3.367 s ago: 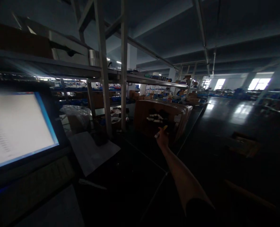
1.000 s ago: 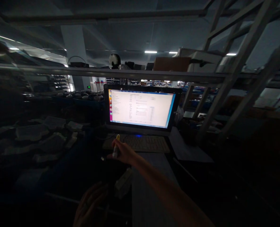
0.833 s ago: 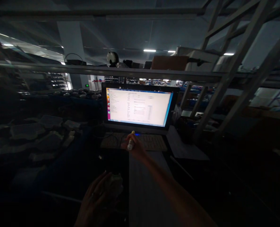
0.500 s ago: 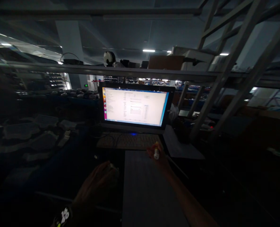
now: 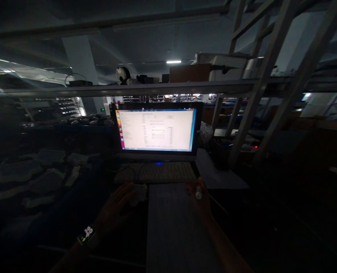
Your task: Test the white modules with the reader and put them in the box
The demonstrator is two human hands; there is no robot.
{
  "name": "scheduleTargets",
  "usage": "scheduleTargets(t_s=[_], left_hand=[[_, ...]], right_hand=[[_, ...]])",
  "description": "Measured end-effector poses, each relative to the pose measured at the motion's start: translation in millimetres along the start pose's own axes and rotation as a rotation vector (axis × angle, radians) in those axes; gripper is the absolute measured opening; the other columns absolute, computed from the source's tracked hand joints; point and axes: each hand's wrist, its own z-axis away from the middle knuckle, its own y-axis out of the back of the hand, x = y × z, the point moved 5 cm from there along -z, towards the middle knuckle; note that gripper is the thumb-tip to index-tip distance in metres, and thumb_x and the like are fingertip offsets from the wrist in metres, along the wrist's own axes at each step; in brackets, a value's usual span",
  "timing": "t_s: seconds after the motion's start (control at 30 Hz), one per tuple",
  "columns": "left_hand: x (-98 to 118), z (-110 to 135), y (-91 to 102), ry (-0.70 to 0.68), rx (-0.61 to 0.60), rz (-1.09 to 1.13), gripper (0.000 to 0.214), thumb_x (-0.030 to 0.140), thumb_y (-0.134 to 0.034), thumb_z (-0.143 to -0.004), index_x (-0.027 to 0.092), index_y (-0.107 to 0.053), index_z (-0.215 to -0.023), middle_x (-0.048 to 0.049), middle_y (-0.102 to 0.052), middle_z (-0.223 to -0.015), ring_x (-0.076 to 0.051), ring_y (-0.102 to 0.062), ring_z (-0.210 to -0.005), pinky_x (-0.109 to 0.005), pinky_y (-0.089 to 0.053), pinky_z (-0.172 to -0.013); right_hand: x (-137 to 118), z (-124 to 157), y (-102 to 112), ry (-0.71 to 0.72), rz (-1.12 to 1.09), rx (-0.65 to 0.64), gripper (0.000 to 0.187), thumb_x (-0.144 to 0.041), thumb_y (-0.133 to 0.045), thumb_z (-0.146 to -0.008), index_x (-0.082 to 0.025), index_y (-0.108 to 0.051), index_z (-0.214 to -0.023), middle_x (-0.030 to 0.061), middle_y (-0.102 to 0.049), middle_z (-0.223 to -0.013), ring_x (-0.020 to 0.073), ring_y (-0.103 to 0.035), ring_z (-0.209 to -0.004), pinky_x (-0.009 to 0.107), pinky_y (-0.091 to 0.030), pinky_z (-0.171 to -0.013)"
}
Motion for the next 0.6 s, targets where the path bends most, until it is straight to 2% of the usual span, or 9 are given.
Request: scheduleTargets(t_s=[0.13,0.27,0.37,0.47,0.6], left_hand=[[-1,-2,0.2,-0.036,0.062,-0.054,0.05,0.025,-0.063,-0.082,0.024,-0.047,-0.13,-0.0113,-0.04,-0.146,-0.029,-0.031,-0.139,-0.05,-0.042,-0.106],[-6,-8,-0.8,-0.082,0.111,-0.044,0.031,0.023,-0.058,-0.085,0.022,-0.056,-0.116,-0.0115,-0.041,-0.146,-0.027,-0.036,-0.136,-0.044,-0.047,-0.101],[-13,-8,-8.4,-0.088,0.132,-0.015,0.031,0.025,-0.056,-0.086,0.026,-0.055,-0.117,-0.0078,-0.042,-0.146,-0.024,-0.043,-0.132,-0.036,-0.052,-0.095],[-21,-5,-19.1,-0.114,0.214,0.036,0.035,0.026,-0.054,-0.085,0.031,-0.055,-0.119,-0.0036,-0.049,-0.14,-0.021,-0.051,-0.125,-0.031,-0.054,-0.09],[-35,-1,-36.7,0.007,0.241,0.059,0.038,0.035,-0.058,-0.077,0.043,-0.059,-0.114,0.0058,-0.059,-0.129,-0.022,-0.059,-0.113,-0.032,-0.058,-0.081]], right_hand=[[-7,1,6,-0.042,-0.046,0.056,0.048,-0.06,-0.073,-0.057,-0.022,-0.049,-0.075,0.0034,-0.067,-0.069,0.0155,-0.059,-0.055,0.027,-0.047,-0.048],[-14,0,8,-0.059,-0.078,0.073,0.05,-0.061,-0.073,-0.055,-0.022,-0.049,-0.074,0.002,-0.066,-0.065,0.0147,-0.057,-0.051,0.026,-0.044,-0.046],[-14,1,6,-0.066,-0.108,0.074,0.051,-0.064,-0.073,-0.055,-0.022,-0.049,-0.074,0.0027,-0.067,-0.065,0.0142,-0.056,-0.05,0.026,-0.042,-0.044],[-10,0,4,-0.05,-0.136,0.05,0.052,-0.067,-0.07,-0.057,-0.022,-0.048,-0.071,0.0018,-0.066,-0.062,0.0128,-0.054,-0.048,0.025,-0.041,-0.044],[-2,-5,3,-0.072,-0.185,0.052,0.056,-0.073,-0.066,-0.058,-0.023,-0.047,-0.071,-0.0008,-0.062,-0.054,0.0112,-0.05,-0.042,0.023,-0.037,-0.041]])
